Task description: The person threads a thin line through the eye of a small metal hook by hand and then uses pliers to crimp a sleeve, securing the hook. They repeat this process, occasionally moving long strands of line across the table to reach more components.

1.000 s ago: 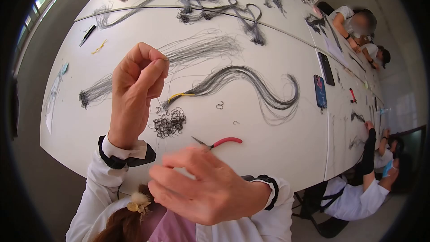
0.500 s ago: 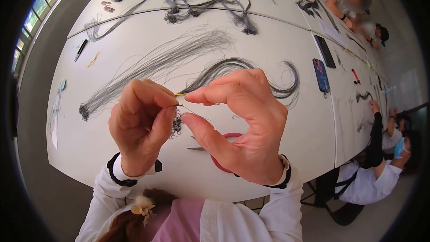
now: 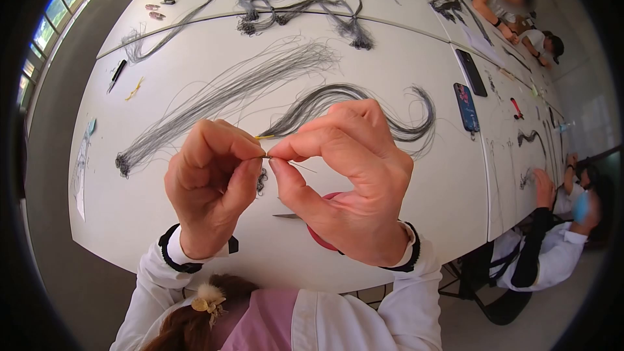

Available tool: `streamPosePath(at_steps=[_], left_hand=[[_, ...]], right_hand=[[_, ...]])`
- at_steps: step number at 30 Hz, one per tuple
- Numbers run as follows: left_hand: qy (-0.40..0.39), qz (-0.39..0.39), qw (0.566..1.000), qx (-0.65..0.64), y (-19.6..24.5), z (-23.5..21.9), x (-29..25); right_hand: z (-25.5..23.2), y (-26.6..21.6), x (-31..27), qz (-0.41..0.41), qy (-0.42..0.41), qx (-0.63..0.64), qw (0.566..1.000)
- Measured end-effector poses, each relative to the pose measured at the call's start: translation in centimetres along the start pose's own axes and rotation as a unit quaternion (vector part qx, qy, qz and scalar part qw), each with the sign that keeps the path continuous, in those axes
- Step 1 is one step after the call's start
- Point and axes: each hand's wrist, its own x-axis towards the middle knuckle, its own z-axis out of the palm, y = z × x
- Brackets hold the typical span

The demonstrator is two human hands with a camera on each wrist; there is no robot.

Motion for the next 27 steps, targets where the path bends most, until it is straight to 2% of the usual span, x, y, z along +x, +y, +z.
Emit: streamPosePath(at_steps=[5, 15, 20, 24, 26, 27], left_hand=[[-0.001, -0.009, 1.000, 0.006, 0.1, 0.0, -0.1], [0.006, 0.003, 1.000, 0.018, 0.0, 0.1, -0.1], [0.007, -0.001, 0.999, 0.032, 0.2, 0.1, -0.3], [0.003, -0.052, 0.998, -0.025, 0.3, 0.1, -0.4], [0.000, -0.080, 0.995, -0.052, 0.3, 0.0, -0.4], [0.005, -0.099, 0.992, -0.082, 0.4, 0.1, -0.4]], right_hand=[[0.2, 0.0, 0.0, -0.009, 0.026, -0.023, 0.999], [0.2, 0.1, -0.2, -0.008, 0.013, -0.024, 1.000], [0.5, -0.1, -0.2, -0.024, 0.042, -0.056, 0.997], [1.1, 0.0, -0.3, -0.054, 0.066, -0.090, 0.992], [1.4, 0.2, -0.4, -0.111, 0.097, -0.161, 0.976], [1.4, 0.2, -0.4, -0.111, 0.096, -0.161, 0.976]])
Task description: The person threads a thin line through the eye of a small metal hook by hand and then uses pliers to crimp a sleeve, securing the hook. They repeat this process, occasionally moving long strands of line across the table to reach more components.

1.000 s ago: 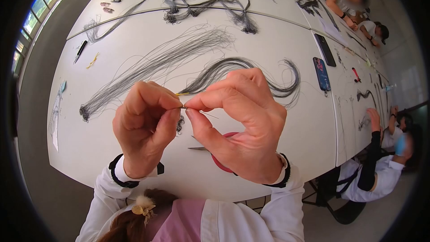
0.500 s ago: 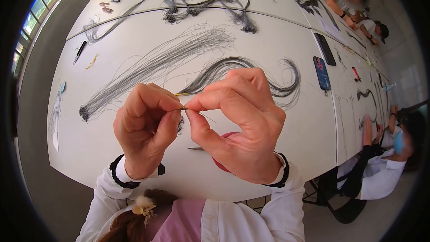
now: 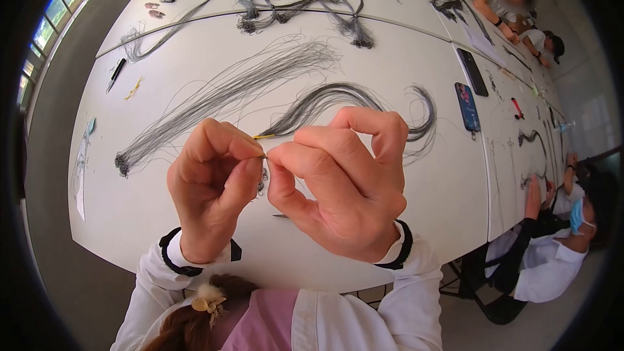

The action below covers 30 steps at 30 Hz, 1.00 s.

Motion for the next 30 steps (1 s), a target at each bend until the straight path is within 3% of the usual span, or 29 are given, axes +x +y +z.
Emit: streamPosePath(at_steps=[2, 10, 20, 30], left_hand=[[0.005, -0.019, 0.999, -0.031, 0.19, 0.10, 0.04], [-0.001, -0.063, 0.996, -0.064, 0.85, 0.16, -0.03], [0.009, -0.070, 0.994, -0.089, 0.66, 0.30, -0.14], [0.009, -0.068, 0.994, -0.083, 0.69, 0.38, -0.15]], right_hand=[[0.09, 0.02, -0.14, -0.035, 0.013, -0.040, 0.998], [-0.27, 0.32, 0.04, -0.027, -0.013, 0.003, 1.000], [-0.09, 0.25, -0.12, -0.071, -0.002, -0.051, 0.996], [0.08, 0.21, -0.25, -0.029, -0.013, -0.010, 0.999]])
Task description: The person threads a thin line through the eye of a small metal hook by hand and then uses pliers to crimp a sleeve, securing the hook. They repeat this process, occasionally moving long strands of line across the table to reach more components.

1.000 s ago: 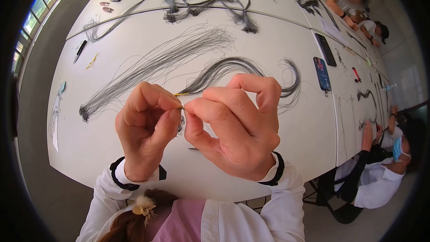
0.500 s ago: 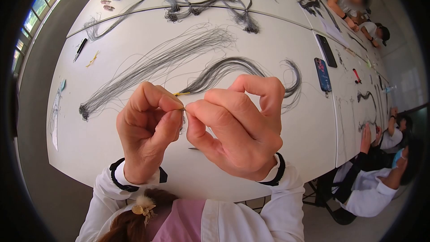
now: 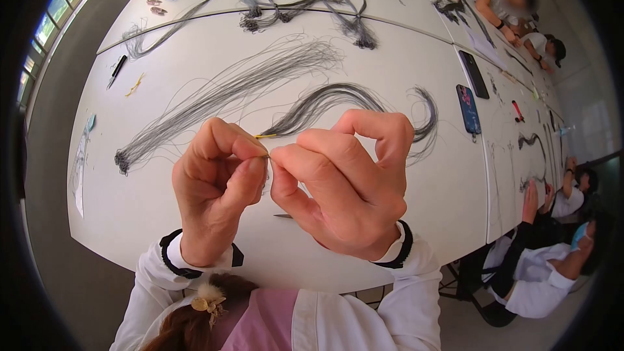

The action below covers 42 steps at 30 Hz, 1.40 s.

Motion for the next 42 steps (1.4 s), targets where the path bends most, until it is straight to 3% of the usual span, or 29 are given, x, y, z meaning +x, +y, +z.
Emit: streamPosePath(at_steps=[3, 10, 14, 15, 17, 20, 23, 28, 42], left_hand=[[0.007, -0.009, 1.000, -0.006, -0.1, 0.0, 0.0], [-0.006, 0.017, 1.000, -0.014, -0.5, -0.2, 0.0], [0.002, -0.005, 1.000, -0.008, 0.0, 0.0, 0.0], [-0.011, 0.021, 0.999, 0.021, -0.1, -0.2, 0.0], [-0.024, 0.046, 0.997, 0.051, -0.1, -0.5, 0.0], [-0.053, 0.108, 0.981, 0.153, -0.2, -0.8, 0.3], [-0.020, 0.140, 0.978, 0.152, -0.5, -0.7, 0.5], [-0.039, 0.189, 0.955, 0.225, 0.0, -0.7, 0.5], [-0.095, 0.233, 0.935, 0.250, -0.1, -1.1, 0.9]], right_hand=[[0.2, 0.1, 0.0, -0.043, 0.034, -0.054, 0.997], [-0.2, 0.1, 0.1, 0.008, 0.005, 0.010, 1.000], [-0.4, 0.0, 0.4, 0.014, -0.007, 0.015, 1.000], [-0.5, 0.0, 0.6, 0.014, -0.007, 0.015, 1.000], [-1.0, 0.3, 0.8, 0.105, -0.055, 0.144, 0.982], [-1.2, 0.6, 0.7, 0.164, -0.074, 0.229, 0.957], [-1.1, 0.8, 0.7, 0.181, -0.072, 0.266, 0.944], [-1.4, 0.9, 0.7, 0.182, -0.082, 0.267, 0.943], [-2.2, 1.0, 1.2, 0.213, -0.138, 0.281, 0.926]])
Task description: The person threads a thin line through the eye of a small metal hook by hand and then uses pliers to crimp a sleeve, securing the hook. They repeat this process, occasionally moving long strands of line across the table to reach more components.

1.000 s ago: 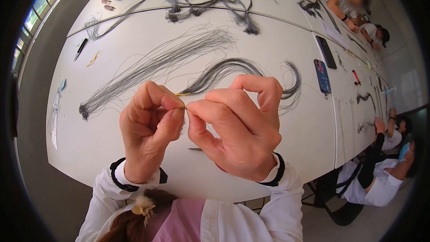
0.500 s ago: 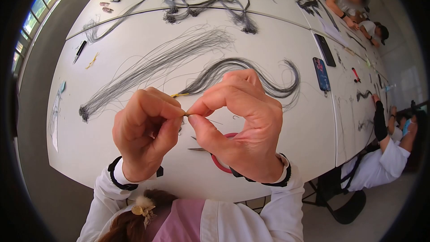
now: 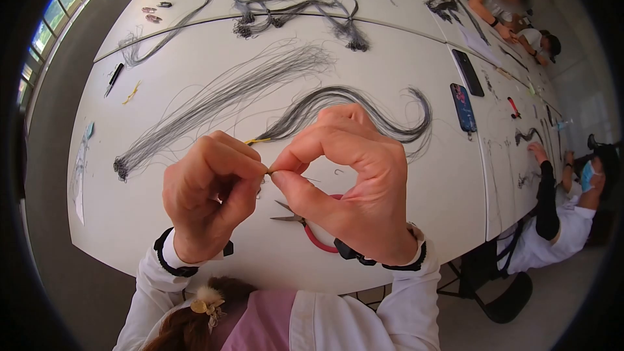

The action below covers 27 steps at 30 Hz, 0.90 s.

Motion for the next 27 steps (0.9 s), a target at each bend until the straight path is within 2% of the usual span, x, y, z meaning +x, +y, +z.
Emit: streamPosePath(at_steps=[8, 11, 13, 14, 16, 19, 23, 25, 27], left_hand=[[0.025, -0.044, 0.999, -0.014, 0.2, -0.1, 0.0], [-0.015, -0.062, 0.998, -0.028, 0.2, -0.2, -0.1], [-0.014, -0.138, 0.987, -0.084, 0.3, -0.1, -0.2], [-0.014, -0.138, 0.987, -0.084, 0.4, 0.0, -0.2], [-0.003, -0.195, 0.967, -0.166, 0.7, 0.0, -0.1], [-0.018, -0.237, 0.954, -0.183, 1.1, -0.2, 0.0], [0.011, -0.200, 0.959, -0.201, 0.6, 0.1, -0.1], [-0.039, -0.197, 0.962, -0.184, 0.8, -0.3, 0.0], [-0.034, -0.216, 0.957, -0.193, 1.2, -0.3, 0.0]], right_hand=[[0.2, 0.1, 0.0, 0.015, 0.005, 0.031, 0.999], [0.3, 0.1, 0.0, -0.005, 0.016, 0.005, 1.000], [0.4, 0.1, 0.0, -0.005, 0.020, -0.001, 1.000], [0.4, 0.1, 0.0, -0.005, 0.024, -0.008, 1.000], [0.4, 0.0, 0.0, -0.006, 0.026, -0.014, 1.000], [0.3, 0.1, 0.0, -0.014, 0.029, -0.026, 0.999], [0.2, -0.1, 0.0, -0.025, 0.029, -0.072, 0.997], [0.1, -0.2, -0.1, -0.029, 0.029, -0.073, 0.997], [0.1, -0.4, -0.1, -0.032, 0.030, -0.074, 0.996]])
